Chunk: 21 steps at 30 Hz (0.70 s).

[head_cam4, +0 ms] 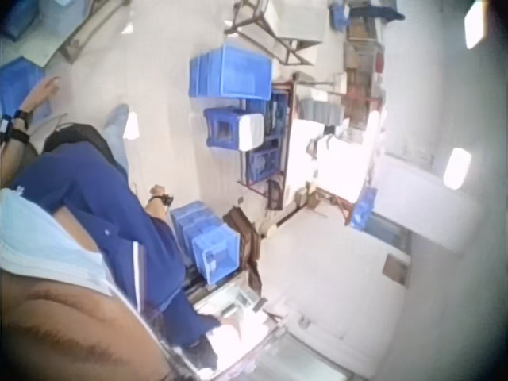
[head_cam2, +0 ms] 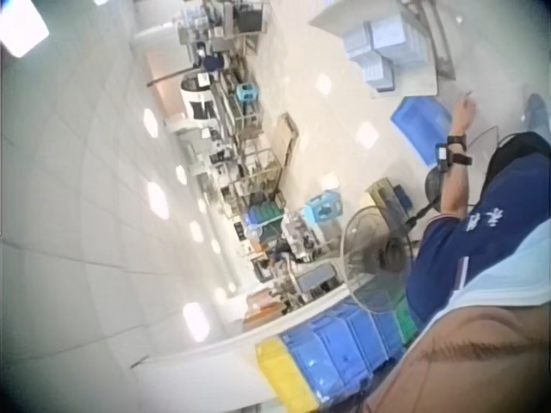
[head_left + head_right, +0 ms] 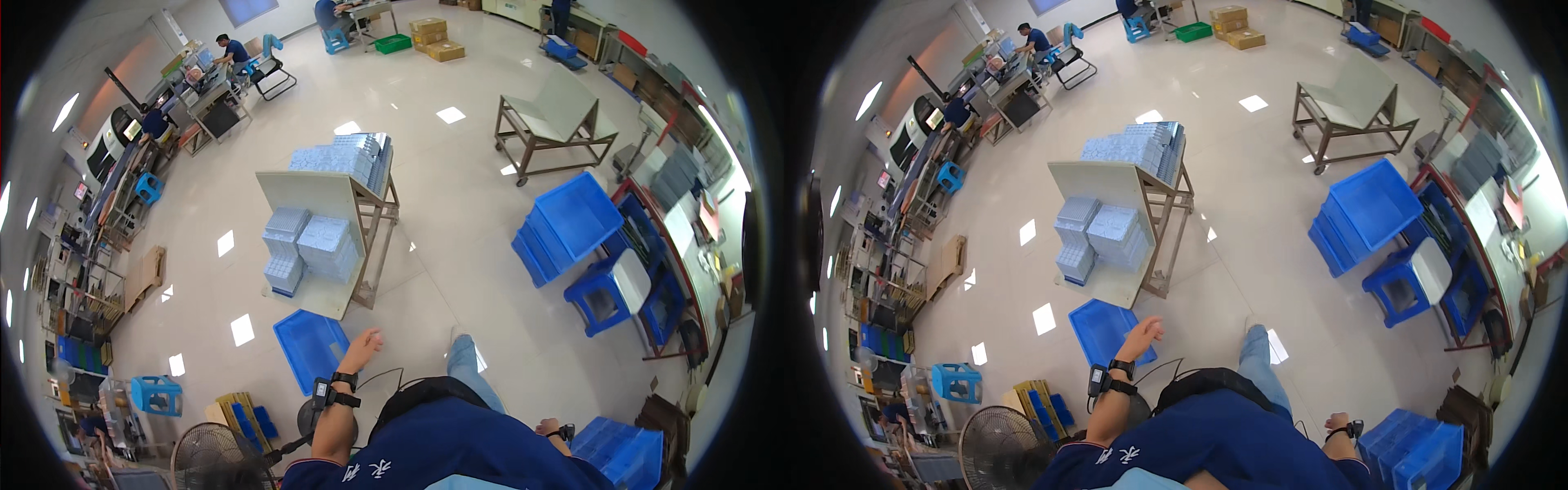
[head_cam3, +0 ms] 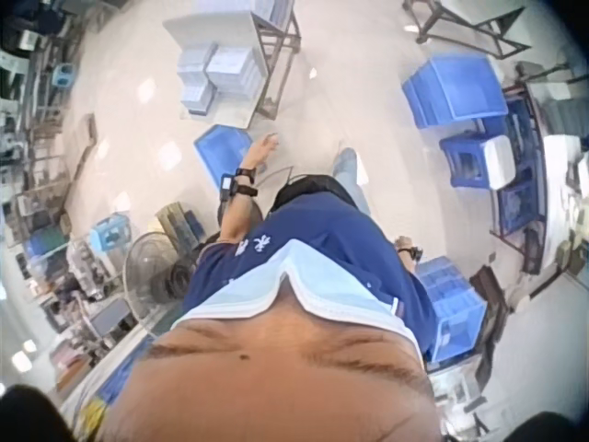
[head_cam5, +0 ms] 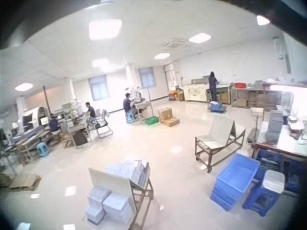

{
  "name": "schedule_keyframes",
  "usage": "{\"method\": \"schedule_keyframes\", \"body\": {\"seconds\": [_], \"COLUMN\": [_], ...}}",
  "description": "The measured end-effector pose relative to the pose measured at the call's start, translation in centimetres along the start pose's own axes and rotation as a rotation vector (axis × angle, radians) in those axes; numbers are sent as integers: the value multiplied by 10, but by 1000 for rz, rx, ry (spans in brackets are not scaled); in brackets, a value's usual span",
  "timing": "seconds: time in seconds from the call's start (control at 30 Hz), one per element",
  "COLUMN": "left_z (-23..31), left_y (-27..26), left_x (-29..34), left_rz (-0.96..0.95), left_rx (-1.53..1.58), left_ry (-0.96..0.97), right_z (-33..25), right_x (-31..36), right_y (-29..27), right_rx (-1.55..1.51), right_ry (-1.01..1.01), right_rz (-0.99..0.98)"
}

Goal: Pick up metal panels from a trolley, transport them to a storage shelf, check a production document, and organize the panels on the shelf.

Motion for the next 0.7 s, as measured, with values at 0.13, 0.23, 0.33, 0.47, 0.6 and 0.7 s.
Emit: {"method": "schedule_keyframes", "body": {"seconds": [0.13,0.23,0.33,0.47,0.6,0.7], "left_z": [-75,-85,-80,-79,-95,-96], "left_y": [-38,-71,-99,-117,-140,-164], "left_x": [-18,0,14,12,-31,-85], "left_rz": [139,286,454,604,560,519], "left_rx": [-34,80,244,300,320,341], "left_ry": [-313,-634,-739,-821,-740,-676], "right_z": [-10,40,30,-58,-138,-185], "right_x": [-159,-296,-423,-527,-575,-614], "right_y": [-80,-175,-298,-473,-515,-484], "right_rx": [-388,-670,-580,-855,-947,-955], "right_ry": [259,475,322,134,13,39], "right_rz": [35,166,598,559,504,298]}}
Point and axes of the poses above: each hand's wrist, its own x-axis away from the middle knuckle, its own y-axis out of the palm, z = x × y, the point moved 2 cm from there along -x, towards the middle knuckle, and after that the axes turned 5 degrees about z, right-handed, at the moved point
